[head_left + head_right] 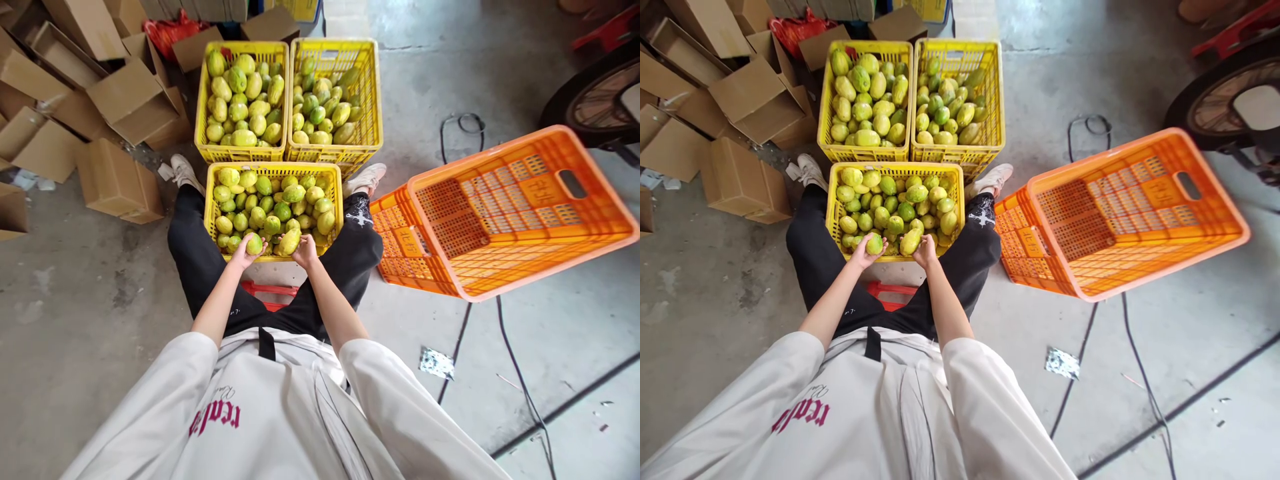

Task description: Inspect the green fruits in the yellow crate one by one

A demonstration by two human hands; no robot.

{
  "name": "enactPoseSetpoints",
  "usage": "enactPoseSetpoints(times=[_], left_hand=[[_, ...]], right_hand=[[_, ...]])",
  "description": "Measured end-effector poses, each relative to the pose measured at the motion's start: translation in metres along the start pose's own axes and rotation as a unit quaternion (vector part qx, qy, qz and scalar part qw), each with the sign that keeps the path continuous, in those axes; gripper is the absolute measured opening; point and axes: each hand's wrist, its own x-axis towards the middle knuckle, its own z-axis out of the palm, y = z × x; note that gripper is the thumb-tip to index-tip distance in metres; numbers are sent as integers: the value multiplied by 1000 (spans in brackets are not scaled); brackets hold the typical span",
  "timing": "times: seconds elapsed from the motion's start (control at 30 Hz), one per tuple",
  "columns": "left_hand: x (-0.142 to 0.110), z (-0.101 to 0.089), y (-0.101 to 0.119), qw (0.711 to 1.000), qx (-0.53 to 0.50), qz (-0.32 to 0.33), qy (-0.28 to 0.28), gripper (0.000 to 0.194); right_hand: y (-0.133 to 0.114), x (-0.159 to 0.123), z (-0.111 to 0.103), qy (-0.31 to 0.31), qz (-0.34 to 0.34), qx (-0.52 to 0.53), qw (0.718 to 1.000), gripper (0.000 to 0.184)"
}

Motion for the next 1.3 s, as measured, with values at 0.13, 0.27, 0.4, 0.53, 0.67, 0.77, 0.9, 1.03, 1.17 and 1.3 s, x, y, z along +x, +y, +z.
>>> enactPoseSetpoints(times=[0.13, 0.27, 0.4, 0.53, 0.67, 0.77, 0.9, 1.03, 1.17, 1.3], left_hand=[[-3, 1, 3, 1000, -5, -6, 1, 36], [-4, 1, 3, 1000, -10, -22, 1, 41], [-2, 0, 2, 1000, 3, -16, -4, 27], [0, -4, 2, 1000, 20, 13, 6, 14], [0, -5, 2, 999, 29, 14, -4, 15], [0, -4, 1, 999, 50, 8, -5, 12], [0, -4, 0, 999, 43, 19, -13, 7], [1, -5, -1, 997, 64, 33, -15, 10], [1, -6, -2, 996, 80, 20, -36, 17], [2, -7, -2, 998, 58, 8, -32, 20]], right_hand=[[0, -4, 2, -13, 24, -20, 999, 17], [2, -7, 2, -27, 46, -49, 997, 15], [4, -6, 1, -31, 75, -62, 995, 19], [3, -3, 0, -34, 45, -55, 997, 20], [2, -2, 0, -25, 21, -54, 998, 20], [1, -3, 1, -25, 12, -57, 998, 20], [1, -3, 1, -27, 6, -57, 998, 20], [1, -1, 0, -15, -14, -54, 998, 18], [2, 1, 0, 21, -42, -34, 998, 15], [-1, -1, 1, 40, -58, 18, 997, 26]])
